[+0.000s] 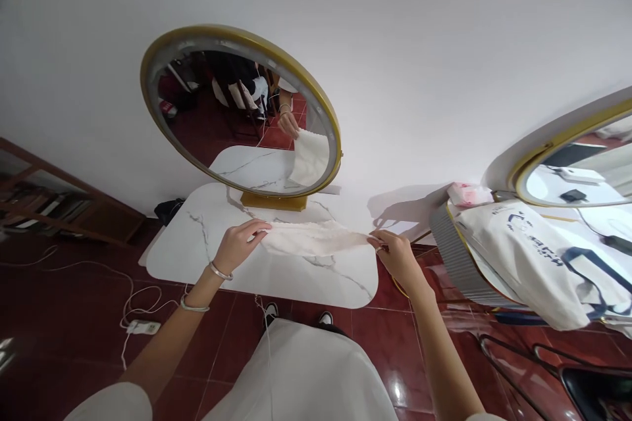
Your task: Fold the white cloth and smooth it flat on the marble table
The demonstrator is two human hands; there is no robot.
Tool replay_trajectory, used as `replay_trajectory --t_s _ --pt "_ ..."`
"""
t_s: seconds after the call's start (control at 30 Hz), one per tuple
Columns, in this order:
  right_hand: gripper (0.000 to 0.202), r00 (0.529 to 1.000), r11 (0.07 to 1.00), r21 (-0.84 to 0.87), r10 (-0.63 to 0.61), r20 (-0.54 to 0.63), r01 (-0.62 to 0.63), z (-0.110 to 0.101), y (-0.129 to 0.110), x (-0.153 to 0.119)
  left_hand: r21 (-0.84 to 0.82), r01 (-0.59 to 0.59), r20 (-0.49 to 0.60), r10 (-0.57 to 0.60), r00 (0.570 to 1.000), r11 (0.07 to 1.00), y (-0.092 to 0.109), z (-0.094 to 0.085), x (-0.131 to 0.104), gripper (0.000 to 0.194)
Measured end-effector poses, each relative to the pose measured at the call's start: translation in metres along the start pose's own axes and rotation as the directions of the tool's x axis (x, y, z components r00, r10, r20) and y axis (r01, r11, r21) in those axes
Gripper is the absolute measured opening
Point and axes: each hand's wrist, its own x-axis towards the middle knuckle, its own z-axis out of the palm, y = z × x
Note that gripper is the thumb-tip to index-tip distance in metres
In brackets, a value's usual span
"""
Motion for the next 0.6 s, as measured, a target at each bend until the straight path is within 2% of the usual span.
replay_trajectory --t_s 0.17,0.27,0.33,0.4,0.5,0.6 --pt "0.024 0.994 0.999 0.018 -0.050 0.092 0.048 0.012 0.001 0.003 -0.019 0.054 0.074 -0.052 0.996 0.998 -0.006 -0.006 -0.023 0.027" --pt "0.022 0.979 0.997 -0.023 -0.061 0.196 0.067 0.020 -0.002 0.009 -0.002 0.105 0.178 -0.103 0.979 0.994 -0.014 -0.007 -0.036 0.032" --pt "0.023 0.973 0.997 -0.051 -0.049 0.226 0.062 0.023 -0.003 0.011 -0.006 0.129 0.246 -0.124 0.961 0.992 -0.021 -0.005 -0.041 0.035" --pt "0.023 0.978 0.998 -0.040 -0.029 0.205 0.038 0.023 -0.004 0.013 -0.045 0.142 0.273 -0.124 0.954 0.989 -0.027 -0.005 -0.040 0.036" --pt "0.018 0.991 1.000 0.014 -0.014 0.135 0.012 0.021 -0.001 0.013 -0.134 0.149 0.246 -0.113 0.963 0.980 -0.033 -0.009 -0.027 0.037" --pt "0.019 0.988 1.000 0.013 -0.016 0.156 0.014 0.030 0.004 0.013 -0.189 0.133 0.220 -0.090 0.971 0.973 -0.033 -0.015 -0.009 0.035"
